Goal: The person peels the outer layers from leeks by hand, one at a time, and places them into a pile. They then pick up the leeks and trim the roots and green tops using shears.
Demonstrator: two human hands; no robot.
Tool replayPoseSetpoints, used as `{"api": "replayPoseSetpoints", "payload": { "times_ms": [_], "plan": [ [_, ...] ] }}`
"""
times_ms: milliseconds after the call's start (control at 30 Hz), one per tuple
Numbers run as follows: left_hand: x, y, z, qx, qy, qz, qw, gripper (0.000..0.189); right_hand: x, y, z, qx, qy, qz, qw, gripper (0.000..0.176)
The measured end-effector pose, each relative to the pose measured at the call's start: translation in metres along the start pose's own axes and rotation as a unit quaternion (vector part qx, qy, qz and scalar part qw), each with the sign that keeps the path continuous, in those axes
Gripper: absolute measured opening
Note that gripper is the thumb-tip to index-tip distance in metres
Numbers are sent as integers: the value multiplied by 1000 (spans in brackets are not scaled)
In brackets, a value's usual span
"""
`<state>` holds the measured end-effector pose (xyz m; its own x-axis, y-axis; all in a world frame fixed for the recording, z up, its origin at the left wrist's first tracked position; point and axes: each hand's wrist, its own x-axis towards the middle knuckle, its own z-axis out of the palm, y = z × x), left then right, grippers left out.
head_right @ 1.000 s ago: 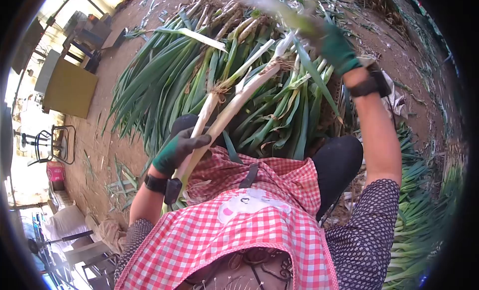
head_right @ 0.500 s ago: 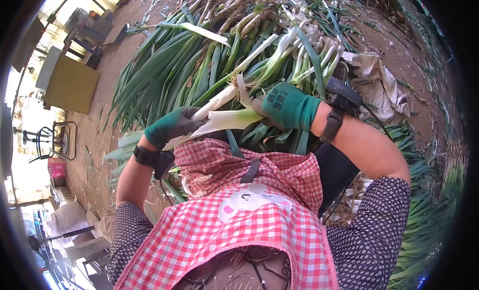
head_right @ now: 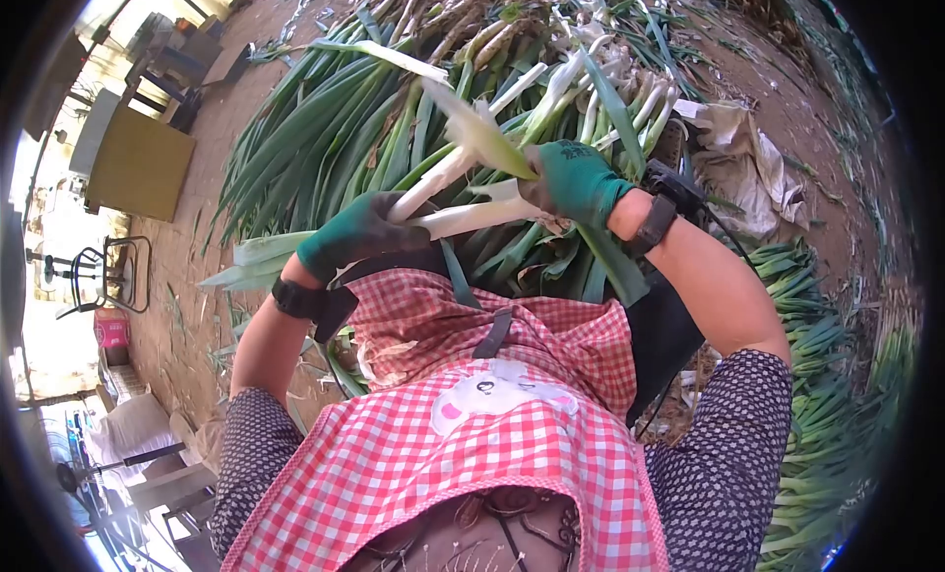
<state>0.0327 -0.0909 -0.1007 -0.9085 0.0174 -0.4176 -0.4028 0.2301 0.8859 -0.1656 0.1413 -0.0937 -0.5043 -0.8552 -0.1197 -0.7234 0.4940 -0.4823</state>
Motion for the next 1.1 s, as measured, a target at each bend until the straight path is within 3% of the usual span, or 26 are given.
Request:
{"api": "replayPoseSetpoints", "payload": {
  "times_ms": [100, 167, 267, 300, 333, 367, 433, 467, 533, 600, 633, 667, 733, 833, 967, 1067, 1100],
  "plan": [
    [-4, 2, -1, 107, 60, -9, 992, 39, 23, 45, 22, 173, 44, 78, 981, 28],
    [-10, 8, 3, 149, 93, -14, 984, 38, 28, 50, 18, 320, 67, 154, 932, 20],
    [-8, -10, 4, 194, 150, 59, 968, 35, 42, 119, 25, 151, 117, -97, 977, 11],
    [-4, -21, 3, 199, 157, 121, 960, 35, 45, 128, 25, 217, 154, -91, 960, 10],
    [-6, -19, 2, 210, 164, 111, 957, 35, 47, 138, 24, 282, 191, -91, 936, 11],
    [-10, -14, 2, 219, 172, 101, 955, 35, 37, 122, 3, 166, 270, -149, 937, 11],
    [-20, -8, 4, 199, 171, 72, 962, 37, 30, 109, -29, 406, 319, -94, 851, 14],
    [-26, -6, 4, 171, 163, 55, 970, 38, 34, 118, -42, 705, 250, 29, 663, 18],
    [-33, 5, 5, 117, 141, 42, 982, 40, 43, 199, -56, 665, 294, -3, 686, 27],
    [-38, 15, 14, 56, 120, 50, 990, 39, 19, 230, -89, 640, 378, 54, 667, 27],
    [-44, 6, 12, 90, 124, 24, 988, 38, 1, 252, -104, 620, 417, 71, 661, 27],
    [-51, -8, 10, 35, 130, 80, 988, 33, -23, 280, -117, 598, 452, 86, 656, 27],
    [-68, -31, -3, -83, 124, -38, 988, 36, -88, 333, -142, 552, 522, 112, 641, 28],
    [-72, -53, -17, -90, 134, -69, 984, 41, -207, 402, -156, 475, 604, 177, 615, 32],
    [-63, -28, -18, -212, 94, -84, 969, 49, -370, 443, -132, 396, 668, 316, 546, 37],
    [-44, -35, -20, -258, 82, -103, 957, 46, -439, 444, -91, 374, 672, 415, 486, 42],
    [-44, -37, -16, -268, 78, -56, 958, 55, -455, 441, -81, 373, 668, 439, 471, 44]
  ]
}}
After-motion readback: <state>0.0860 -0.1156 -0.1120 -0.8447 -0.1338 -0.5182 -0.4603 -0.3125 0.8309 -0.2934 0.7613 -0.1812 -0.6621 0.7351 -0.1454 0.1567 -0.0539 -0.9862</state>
